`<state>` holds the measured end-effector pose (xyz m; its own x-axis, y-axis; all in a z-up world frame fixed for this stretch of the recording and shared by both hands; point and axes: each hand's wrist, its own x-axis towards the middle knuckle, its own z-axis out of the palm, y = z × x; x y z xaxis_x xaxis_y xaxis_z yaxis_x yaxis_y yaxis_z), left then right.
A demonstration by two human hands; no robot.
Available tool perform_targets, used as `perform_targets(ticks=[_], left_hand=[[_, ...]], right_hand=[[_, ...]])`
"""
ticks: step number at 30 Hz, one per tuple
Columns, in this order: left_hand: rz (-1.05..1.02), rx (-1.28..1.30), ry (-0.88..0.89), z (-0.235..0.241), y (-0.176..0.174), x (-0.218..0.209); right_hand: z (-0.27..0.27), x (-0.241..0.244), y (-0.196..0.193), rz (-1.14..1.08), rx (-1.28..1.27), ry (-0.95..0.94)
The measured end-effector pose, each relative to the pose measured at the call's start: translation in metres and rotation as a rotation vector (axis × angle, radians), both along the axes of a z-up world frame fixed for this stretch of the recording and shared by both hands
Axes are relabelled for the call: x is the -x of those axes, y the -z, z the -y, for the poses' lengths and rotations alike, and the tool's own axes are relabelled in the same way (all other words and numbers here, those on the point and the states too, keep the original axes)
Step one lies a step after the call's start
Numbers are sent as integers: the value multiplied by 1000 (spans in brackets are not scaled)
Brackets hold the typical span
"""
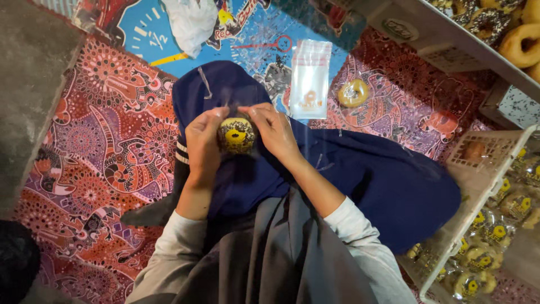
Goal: The person sits on the floor and repeatedly picks donuts from a metal tray, places them into small clear plastic bags, and then places the filled bags into a white plastic crate. The donuts include plain and chocolate-sprinkled varieties.
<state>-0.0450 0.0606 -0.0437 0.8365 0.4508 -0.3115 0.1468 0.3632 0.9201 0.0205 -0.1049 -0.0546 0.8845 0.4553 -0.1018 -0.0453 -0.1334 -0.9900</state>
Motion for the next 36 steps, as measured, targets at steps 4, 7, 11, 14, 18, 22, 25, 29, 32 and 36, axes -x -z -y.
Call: perform_targets(ticks=[4, 7, 11, 14, 18, 22, 25, 29, 32, 36], left_hand=[[108, -137, -42, 4, -3, -1], [241, -297, -100, 15, -10, -1], [32, -569, -74, 23, -8, -7], [148, -1115, 61, 33, 5, -12], [218, -908, 269, 75, 40, -51], [314, -928, 373, 137, 105, -132], [236, -1140, 407, 152, 163, -176], [-26, -1339, 628, 149, 208, -193], [39, -1387, 722, 145, 200, -193], [246, -1215, 610, 150, 144, -183]], right_hand=[[-2, -5, -24, 327, -3, 212], [1, -5, -24, 380, -62, 336], [5, 4, 8, 248, -8, 343], [22, 17, 59, -4, 55, 347], [75, -20, 132, -28, 197, 412], [146, -78, 181, -243, -30, 751], [187, -98, 196, 207, 333, 930], [205, -104, 181, 355, 916, 724], [192, -118, 154, 573, 790, 674], [161, -149, 124, 293, 532, 504]])
